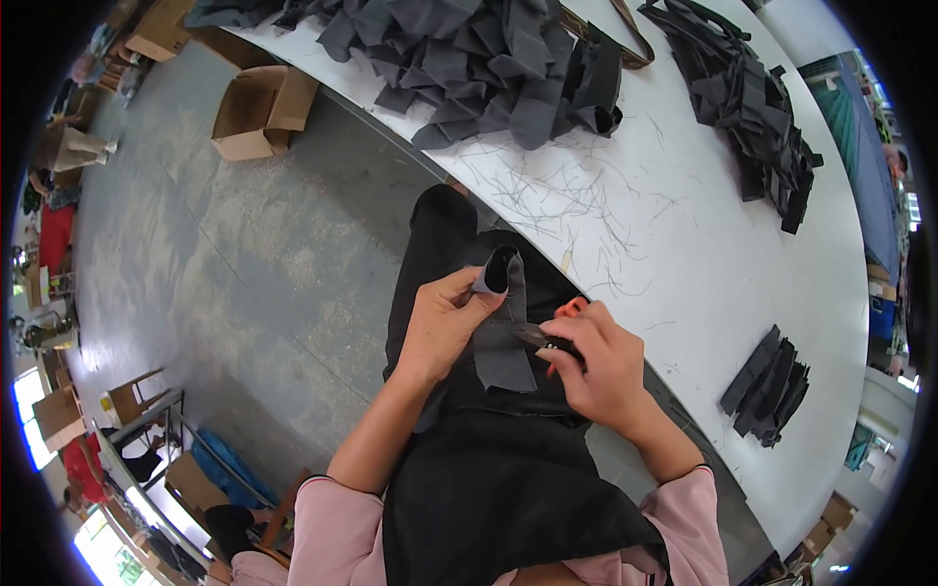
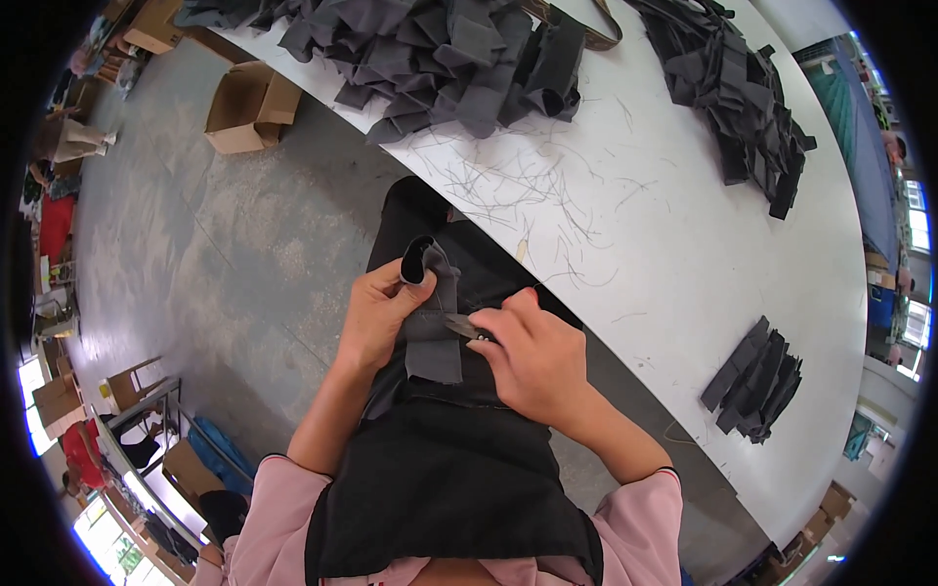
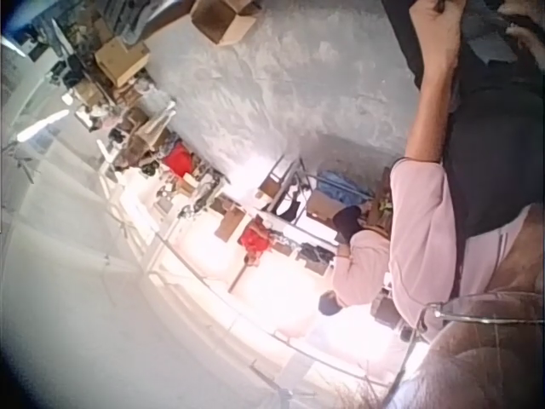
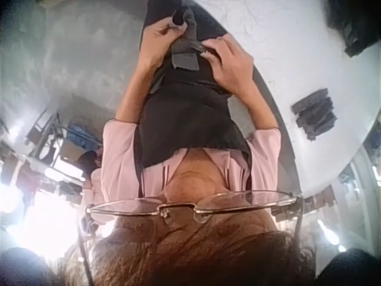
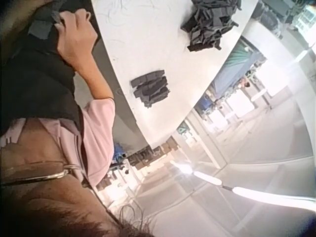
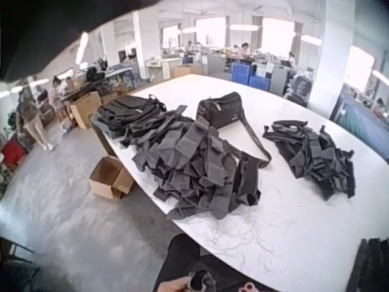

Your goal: Trim threads and sort black fabric straps for manufacturing.

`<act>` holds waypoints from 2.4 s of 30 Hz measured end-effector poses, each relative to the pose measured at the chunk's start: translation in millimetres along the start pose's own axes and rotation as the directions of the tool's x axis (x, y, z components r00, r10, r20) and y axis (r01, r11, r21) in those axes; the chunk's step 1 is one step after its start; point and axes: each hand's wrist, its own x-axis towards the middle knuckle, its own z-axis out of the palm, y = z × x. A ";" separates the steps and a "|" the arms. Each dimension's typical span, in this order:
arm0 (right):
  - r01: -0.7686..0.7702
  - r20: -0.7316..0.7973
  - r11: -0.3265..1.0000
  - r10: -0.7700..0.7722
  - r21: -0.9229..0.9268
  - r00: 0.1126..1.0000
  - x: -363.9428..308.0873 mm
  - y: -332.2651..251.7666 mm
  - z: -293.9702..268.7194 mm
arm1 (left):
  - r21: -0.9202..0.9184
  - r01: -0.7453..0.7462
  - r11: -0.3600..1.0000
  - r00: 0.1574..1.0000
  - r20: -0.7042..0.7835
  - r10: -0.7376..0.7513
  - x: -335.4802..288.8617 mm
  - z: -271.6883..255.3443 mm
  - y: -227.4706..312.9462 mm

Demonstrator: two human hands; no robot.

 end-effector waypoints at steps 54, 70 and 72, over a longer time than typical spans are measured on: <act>0.145 -0.002 0.970 -0.149 -0.197 0.989 -9.4 -7.9 16.3 | 0.390 -0.090 0.916 0.994 -0.020 0.107 -5.0 2.5 -2.4; -0.289 0.052 0.875 0.293 0.389 0.955 15.2 16.2 27.8 | 0.469 -0.295 0.833 0.941 -0.010 0.339 -3.3 21.7 5.1; -0.469 0.379 0.873 0.392 0.135 0.838 12.9 47.1 23.8 | 0.445 -0.296 0.845 0.941 -0.017 0.339 -6.2 21.7 11.3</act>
